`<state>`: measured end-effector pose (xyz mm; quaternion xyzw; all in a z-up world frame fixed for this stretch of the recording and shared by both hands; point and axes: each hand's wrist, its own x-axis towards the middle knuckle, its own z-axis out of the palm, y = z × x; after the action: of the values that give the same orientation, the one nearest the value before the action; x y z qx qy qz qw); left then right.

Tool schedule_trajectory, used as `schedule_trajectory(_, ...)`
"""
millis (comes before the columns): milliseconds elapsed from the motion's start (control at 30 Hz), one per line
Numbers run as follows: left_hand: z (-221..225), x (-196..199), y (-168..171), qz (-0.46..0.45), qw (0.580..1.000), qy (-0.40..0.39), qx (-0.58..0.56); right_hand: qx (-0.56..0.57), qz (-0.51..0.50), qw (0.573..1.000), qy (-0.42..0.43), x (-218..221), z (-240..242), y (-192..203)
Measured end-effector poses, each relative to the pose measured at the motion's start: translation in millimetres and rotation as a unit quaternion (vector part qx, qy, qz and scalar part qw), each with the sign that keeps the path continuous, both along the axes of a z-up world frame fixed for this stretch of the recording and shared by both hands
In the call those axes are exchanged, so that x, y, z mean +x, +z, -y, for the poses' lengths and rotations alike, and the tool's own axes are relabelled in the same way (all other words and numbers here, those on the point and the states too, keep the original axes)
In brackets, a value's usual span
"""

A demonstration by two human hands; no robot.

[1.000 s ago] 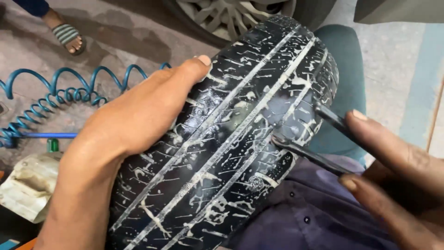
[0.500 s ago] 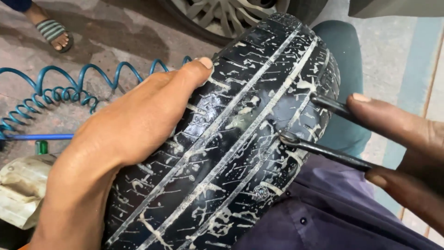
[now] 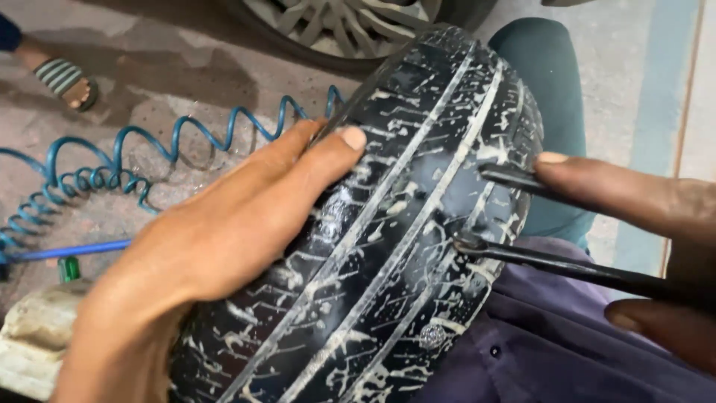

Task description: The person rotates a tire by hand, applies a soapy liquid to the tread with a brush, and uses pliers to pull a metal object out of the tire tread.

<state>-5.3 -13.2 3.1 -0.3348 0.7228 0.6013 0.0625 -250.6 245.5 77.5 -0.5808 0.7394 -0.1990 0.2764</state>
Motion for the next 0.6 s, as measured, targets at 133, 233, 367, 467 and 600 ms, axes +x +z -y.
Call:
schedule_trajectory(133, 8.6, -15.0, -25.9, -0.010, 0.996, -0.022, 0.085, 0.005, 0.064, 0.998, -0.010, 16.5, 3.7, 14.3)
schedule_trajectory(233, 6.6, -22.1, -27.5, -0.168, 0.976, -0.007, 0.138, -0.007, 0.115, 0.993, -0.019, 19.1, 14.4, 18.8)
schedule_trajectory(367, 11.0, -27.0, -20.4, -0.253, 0.951, -0.036, 0.173, 0.025, 0.061, 0.998, -0.016, 7.8, 16.6, 12.4)
schedule_trajectory(467, 9.3, -29.4, -20.7, -0.250, 0.944, -0.021, 0.213, 0.036, -0.022, 0.999, 0.011, 8.1, 5.5, 5.4)
schedule_trajectory(600, 7.5, -23.5, -19.4, -0.270, 0.944, -0.019, 0.189, 0.035, -0.054, 0.993, -0.096, 40.7, -21.5, -4.9)
